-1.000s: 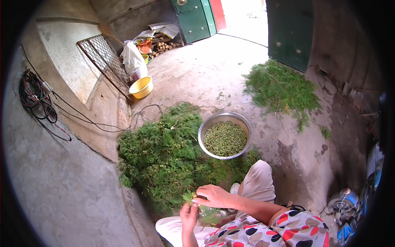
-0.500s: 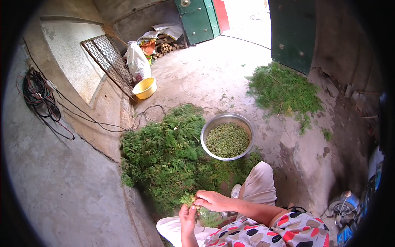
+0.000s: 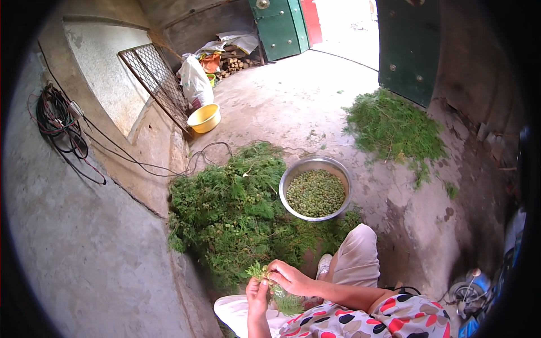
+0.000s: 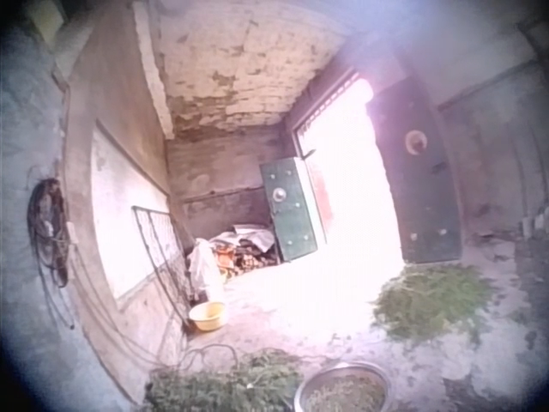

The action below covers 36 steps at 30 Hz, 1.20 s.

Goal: The person picks seeds from green branches by hand and places them into a metal bowl.

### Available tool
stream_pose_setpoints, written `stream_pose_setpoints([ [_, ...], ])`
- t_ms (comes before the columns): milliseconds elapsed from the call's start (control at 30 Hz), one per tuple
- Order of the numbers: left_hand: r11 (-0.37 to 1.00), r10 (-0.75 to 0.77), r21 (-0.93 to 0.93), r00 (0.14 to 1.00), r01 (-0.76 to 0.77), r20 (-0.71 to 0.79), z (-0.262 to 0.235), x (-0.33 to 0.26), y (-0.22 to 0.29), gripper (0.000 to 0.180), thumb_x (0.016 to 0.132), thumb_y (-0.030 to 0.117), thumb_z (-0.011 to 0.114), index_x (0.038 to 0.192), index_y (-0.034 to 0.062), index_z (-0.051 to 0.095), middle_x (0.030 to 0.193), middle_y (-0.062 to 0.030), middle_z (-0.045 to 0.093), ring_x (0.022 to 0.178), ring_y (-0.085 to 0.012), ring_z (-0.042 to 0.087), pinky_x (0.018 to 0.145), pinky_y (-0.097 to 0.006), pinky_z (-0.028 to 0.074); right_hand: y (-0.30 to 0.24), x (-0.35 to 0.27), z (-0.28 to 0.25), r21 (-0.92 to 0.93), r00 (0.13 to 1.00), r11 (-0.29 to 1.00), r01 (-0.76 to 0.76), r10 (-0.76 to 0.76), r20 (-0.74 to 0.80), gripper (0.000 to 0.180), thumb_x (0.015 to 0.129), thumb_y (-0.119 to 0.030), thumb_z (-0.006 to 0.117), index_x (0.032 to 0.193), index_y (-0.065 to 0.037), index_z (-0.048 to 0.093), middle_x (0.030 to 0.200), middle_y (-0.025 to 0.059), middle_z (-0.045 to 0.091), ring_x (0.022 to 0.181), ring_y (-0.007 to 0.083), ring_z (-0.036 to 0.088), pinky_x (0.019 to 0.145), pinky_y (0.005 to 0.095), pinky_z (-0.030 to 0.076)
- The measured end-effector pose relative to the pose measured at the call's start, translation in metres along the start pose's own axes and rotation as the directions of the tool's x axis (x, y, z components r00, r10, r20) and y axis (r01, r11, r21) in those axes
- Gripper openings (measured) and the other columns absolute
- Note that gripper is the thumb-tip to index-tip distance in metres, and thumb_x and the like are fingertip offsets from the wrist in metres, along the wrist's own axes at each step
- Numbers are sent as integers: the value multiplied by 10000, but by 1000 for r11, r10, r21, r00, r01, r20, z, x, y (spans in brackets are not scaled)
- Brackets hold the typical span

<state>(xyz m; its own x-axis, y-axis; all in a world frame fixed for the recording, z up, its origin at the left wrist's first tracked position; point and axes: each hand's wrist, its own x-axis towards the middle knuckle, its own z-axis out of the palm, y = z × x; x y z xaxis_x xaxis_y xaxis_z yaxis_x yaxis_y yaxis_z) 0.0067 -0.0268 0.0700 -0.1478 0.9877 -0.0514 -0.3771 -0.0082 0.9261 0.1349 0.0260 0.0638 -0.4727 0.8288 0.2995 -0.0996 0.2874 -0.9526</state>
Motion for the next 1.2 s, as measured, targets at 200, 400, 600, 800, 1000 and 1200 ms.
stream_pose_setpoints([
  [200, 996, 25, -86, 999, -22, 37, -9, 0, -10, 184, 858, 193, 583, 971, 51, 550, 745, -3, 571, 568, -57, 475, 504, -173, 375, 15, 1, -3, 482, 976, 851, -209, 210, 54, 213, 950, -210, 401, 1017, -16, 457, 913, 80, 512, 812, 161, 536, 729, 290, 447],
  [400, 995, 0, -102, 999, -4, -36, -11, -2, -16, 189, 862, 212, 581, 985, 73, 549, 805, -30, 610, 614, -82, 539, 525, -211, 438, 7, 13, -29, 769, 907, 547, -331, 409, 99, 201, 933, -184, 434, 1078, -50, 471, 1045, 106, 538, 855, 193, 574, 749, 303, 454],
  [600, 987, -29, -158, 988, 5, -150, -9, 2, -15, 115, 867, 174, 571, 927, 76, 570, 804, -10, 601, 626, -97, 543, 571, -246, 479, 33, 18, -50, 936, 862, 299, -184, 507, 8, 285, 790, -2, 487, 1075, 6, 497, 1049, 122, 553, 1009, 274, 548, 919, 392, 438],
  [800, 982, -35, -191, 985, 2, -167, -9, 4, -13, 79, 857, 133, 576, 895, 64, 584, 855, -26, 595, 713, -107, 538, 604, -278, 474, 23, 93, -134, 940, 853, 78, 332, 400, -335, 539, 849, -58, 468, 1244, 167, 177, 1245, 285, 358, 1132, 360, 442, 973, 387, 409],
  [1000, 980, -29, -198, 979, -12, -203, -7, 2, -9, 66, 855, 120, 574, 883, 61, 586, 842, -26, 598, 705, -111, 542, 613, -281, 479, -55, 89, -120, 962, 934, 190, 195, 264, -241, 272, 907, -115, 417, 1089, 84, 456, 954, 145, 584, 848, 192, 602, 715, 275, 515],
  [1200, 999, -29, -17, 989, 27, -146, -12, 10, -24, 91, 874, 89, 546, 920, 17, 580, 858, -45, 613, 762, -116, 580, 689, -259, 481, -50, 25, -42, -121, 985, 993, 19, 2, 170, 189, 851, -178, 581, 997, -59, 563, 854, 43, 546, 620, 130, 555, 569, 256, 465],
])
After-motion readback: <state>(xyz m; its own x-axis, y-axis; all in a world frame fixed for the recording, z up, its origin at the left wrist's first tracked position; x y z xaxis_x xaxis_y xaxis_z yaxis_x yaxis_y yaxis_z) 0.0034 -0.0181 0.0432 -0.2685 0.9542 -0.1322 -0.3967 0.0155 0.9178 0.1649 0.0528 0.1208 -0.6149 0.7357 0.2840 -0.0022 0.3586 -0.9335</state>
